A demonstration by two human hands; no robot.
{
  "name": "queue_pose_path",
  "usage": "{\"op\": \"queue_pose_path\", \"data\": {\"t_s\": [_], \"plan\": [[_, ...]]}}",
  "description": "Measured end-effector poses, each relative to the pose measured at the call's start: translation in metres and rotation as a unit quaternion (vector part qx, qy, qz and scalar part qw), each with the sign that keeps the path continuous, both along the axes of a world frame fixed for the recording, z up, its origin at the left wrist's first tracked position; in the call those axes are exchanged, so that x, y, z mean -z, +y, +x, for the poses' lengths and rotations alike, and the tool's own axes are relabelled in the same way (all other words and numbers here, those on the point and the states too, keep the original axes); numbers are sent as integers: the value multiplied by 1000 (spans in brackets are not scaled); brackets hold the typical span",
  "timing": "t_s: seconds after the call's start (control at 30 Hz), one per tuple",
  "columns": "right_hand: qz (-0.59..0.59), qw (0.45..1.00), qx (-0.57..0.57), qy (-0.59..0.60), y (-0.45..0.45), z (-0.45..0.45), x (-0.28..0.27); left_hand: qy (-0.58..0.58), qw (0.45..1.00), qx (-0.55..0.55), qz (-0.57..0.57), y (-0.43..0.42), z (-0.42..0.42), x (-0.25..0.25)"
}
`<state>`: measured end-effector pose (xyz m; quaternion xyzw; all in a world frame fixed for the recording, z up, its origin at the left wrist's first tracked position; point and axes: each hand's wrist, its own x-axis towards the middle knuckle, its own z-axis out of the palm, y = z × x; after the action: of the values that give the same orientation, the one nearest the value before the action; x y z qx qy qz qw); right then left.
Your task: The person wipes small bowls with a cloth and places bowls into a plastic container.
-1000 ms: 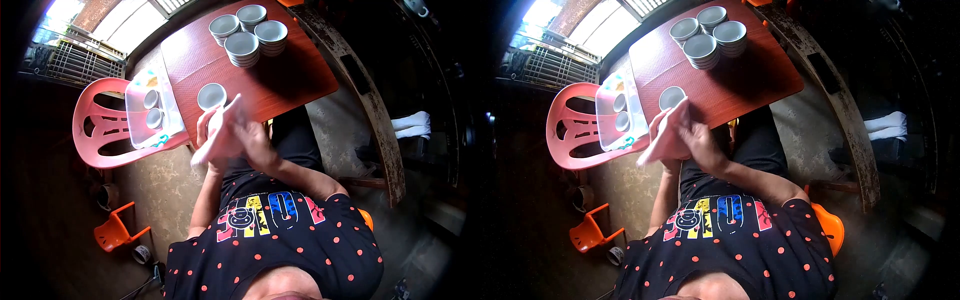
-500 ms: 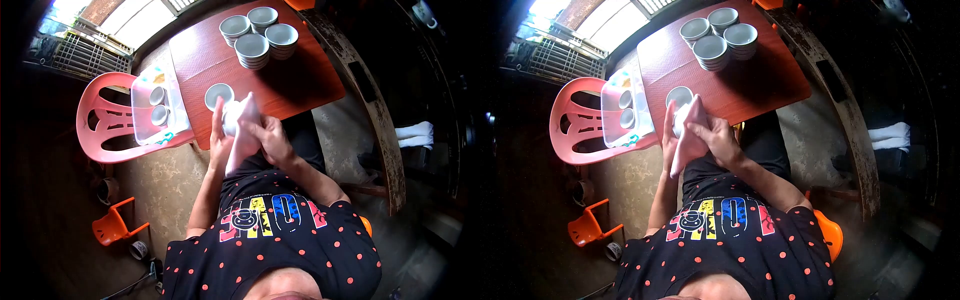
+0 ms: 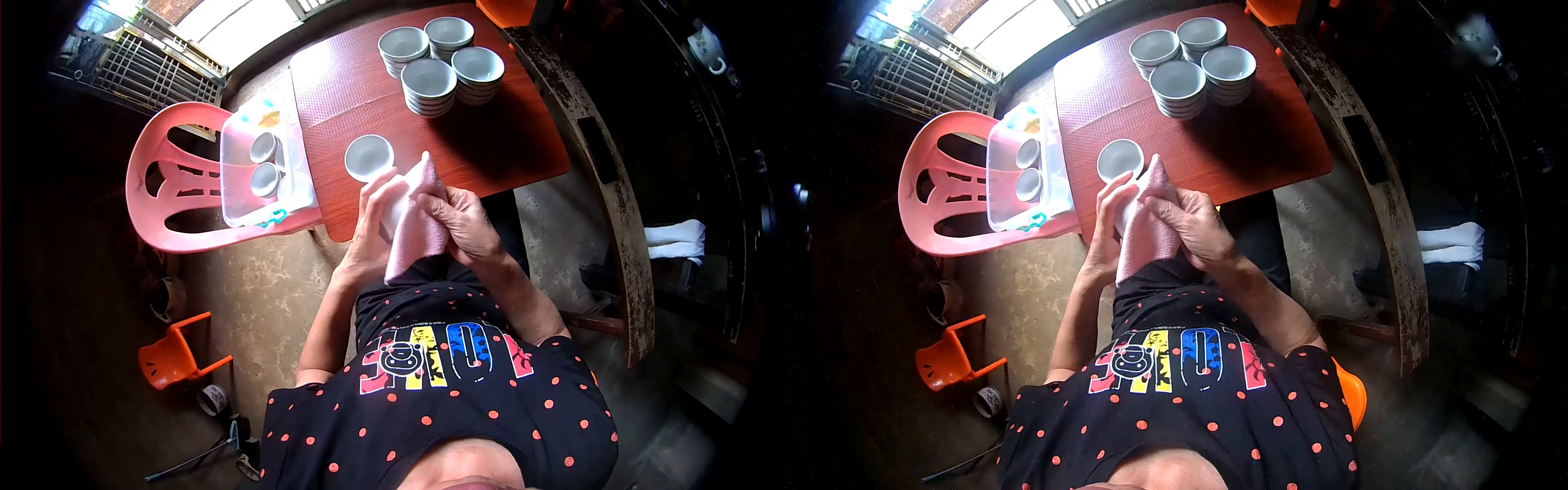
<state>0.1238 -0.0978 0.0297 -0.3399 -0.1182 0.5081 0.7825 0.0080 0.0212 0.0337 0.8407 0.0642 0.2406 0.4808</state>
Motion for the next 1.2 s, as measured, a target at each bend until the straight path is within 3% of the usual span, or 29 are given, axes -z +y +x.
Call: {"op": "queue_pose_path", "data": {"t_s": [0.07,0.1,0.13,0.2,0.27,0.3,0.37,0.47,0.5,0.53,0.57,0.6,0.63,0.67,0.7,0.73,0.77,0.8,0.87,0.93,1.0,1.07,1.13,1.17,1.2], "plan": [[-14,999,-29,-8,-4,9,-2,-25,951,36,-305,0,-3,8],[-9,992,-129,4,-15,27,1,44,871,-16,-489,9,-2,17],[-29,995,-97,-4,-11,25,8,-45,751,64,-655,13,-8,19],[-45,987,-126,92,-14,36,12,-30,740,92,-666,11,-16,25],[-55,990,-57,119,-8,43,22,-11,727,123,-675,8,-21,25],[-50,996,10,71,-5,47,24,-28,690,156,-706,4,-22,24],[-19,987,145,-72,-6,50,10,-37,704,106,-701,-7,-18,15],[-99,924,178,-323,-23,25,-32,-52,744,55,-664,-16,-10,5],[-51,830,170,-529,-19,18,-32,-50,763,48,-642,-17,-8,6],[-2,690,153,-708,-15,10,-30,-47,782,43,-620,-18,-7,7],[-47,639,122,-758,-13,-6,-31,-83,792,99,-597,-19,-15,16],[-93,584,90,-801,-12,-19,-30,-14,878,47,-476,-15,-20,35],[-64,616,104,-778,-7,-18,-16,65,937,-4,-344,-12,-25,53],[-71,593,108,-795,-3,-8,-14,35,897,21,-440,-19,-21,38],[-75,614,105,-779,3,4,-1,6,846,42,-531,-27,-17,24],[-80,636,102,-760,10,13,3,50,859,57,-507,-28,-16,16],[-30,812,32,-582,12,21,3,54,857,71,-507,-27,-17,15],[-74,927,-54,-364,14,22,2,55,856,86,-507,-26,-18,15],[-114,887,15,-448,11,15,-3,17,856,43,-516,-32,-14,18],[-59,670,176,-719,9,-2,11,-29,849,45,-526,-29,-19,36],[-30,591,122,-797,-4,-23,-13,51,957,-45,-283,-26,-21,27],[-25,602,112,-790,-1,-8,-7,71,943,16,-325,-21,-25,36],[3,646,127,-752,13,12,4,72,882,66,-461,-22,-24,23],[-45,837,38,-545,12,15,4,47,872,38,-485,-29,-19,13],[-90,951,-56,-289,11,18,5,30,875,39,-482,-30,-19,15]]}}
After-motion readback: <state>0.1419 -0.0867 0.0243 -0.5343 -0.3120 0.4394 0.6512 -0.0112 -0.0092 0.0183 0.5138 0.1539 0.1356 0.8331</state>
